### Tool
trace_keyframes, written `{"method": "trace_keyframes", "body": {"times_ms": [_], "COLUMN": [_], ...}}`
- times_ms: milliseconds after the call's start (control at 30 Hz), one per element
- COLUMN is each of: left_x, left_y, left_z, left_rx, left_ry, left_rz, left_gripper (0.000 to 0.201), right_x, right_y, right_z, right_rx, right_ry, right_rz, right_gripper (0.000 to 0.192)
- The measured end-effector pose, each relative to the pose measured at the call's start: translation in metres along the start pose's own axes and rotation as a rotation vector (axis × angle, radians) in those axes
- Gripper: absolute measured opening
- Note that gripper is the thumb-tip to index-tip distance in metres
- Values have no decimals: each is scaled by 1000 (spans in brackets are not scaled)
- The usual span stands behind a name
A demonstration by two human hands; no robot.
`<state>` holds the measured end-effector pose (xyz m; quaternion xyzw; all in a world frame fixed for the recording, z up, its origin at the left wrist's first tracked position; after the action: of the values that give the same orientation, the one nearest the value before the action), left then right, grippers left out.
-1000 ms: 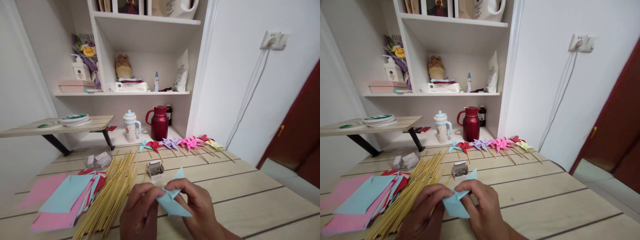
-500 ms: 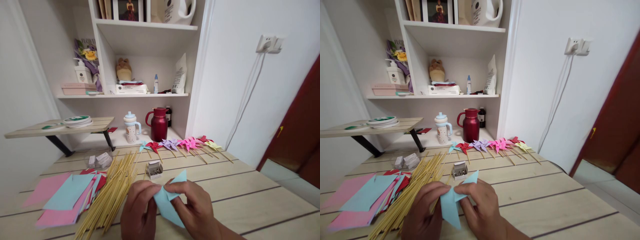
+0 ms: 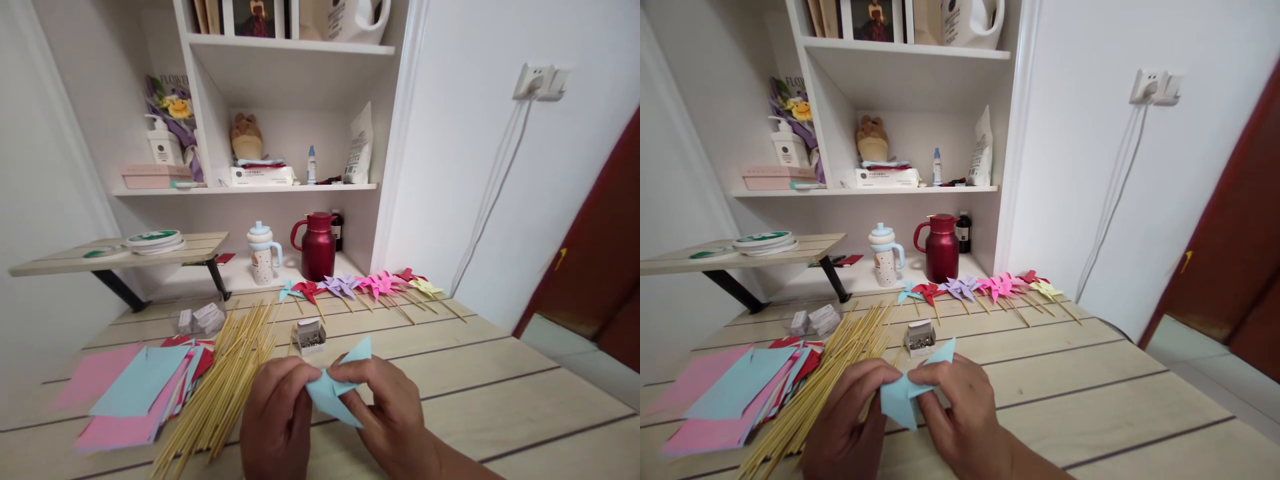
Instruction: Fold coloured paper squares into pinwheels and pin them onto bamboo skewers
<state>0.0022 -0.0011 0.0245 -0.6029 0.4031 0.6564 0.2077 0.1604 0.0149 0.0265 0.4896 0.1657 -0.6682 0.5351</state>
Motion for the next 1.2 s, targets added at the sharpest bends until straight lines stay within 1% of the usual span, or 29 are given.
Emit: {"method": "trace_keyframes", "body": {"times_ms": [100,367,533,633,767,900,967,1067,1133,1200], "left_x": [2,0,-2,-3,-6,-10,-12,-14,-14,-13], "left_y": [0,0,5,9,11,8,6,3,2,2], "left_z": [1,-2,-3,-4,-5,-4,-3,-2,-1,0], "left_rx": [-19,-13,-36,-72,-105,-102,-79,-42,-45,-68], "left_ry": [1,-9,-66,-119,-181,-171,-156,-172,-185,-187], "left_rz": [36,52,72,95,86,76,76,113,140,137], "left_gripper": [21,23,23,23,19,19,18,19,21,23], "right_x": [1,1,-2,-4,-5,-6,-7,-10,-12,-12], "right_y": [0,4,7,10,11,11,12,15,17,18], "right_z": [0,-2,-2,1,4,5,3,-1,-3,-4], "right_rx": [-2,5,2,29,108,139,141,152,163,167], "right_ry": [-1,45,67,116,178,208,205,180,172,179], "right_rz": [-1,-5,3,19,44,66,58,13,-12,-20], "right_gripper": [17,20,22,19,15,14,14,15,15,16]}}
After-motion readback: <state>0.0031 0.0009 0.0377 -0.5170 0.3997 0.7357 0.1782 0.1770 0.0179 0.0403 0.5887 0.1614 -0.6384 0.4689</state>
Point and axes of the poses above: each hand's wrist, its own x-axis away from the middle knuckle, its own y-axis out of the back of the hand, z = x × y, the point moved 2 cm from there along -x, towards the middle knuckle, and after that the axes turned 12 degrees about -y, right-handed, at the moved point
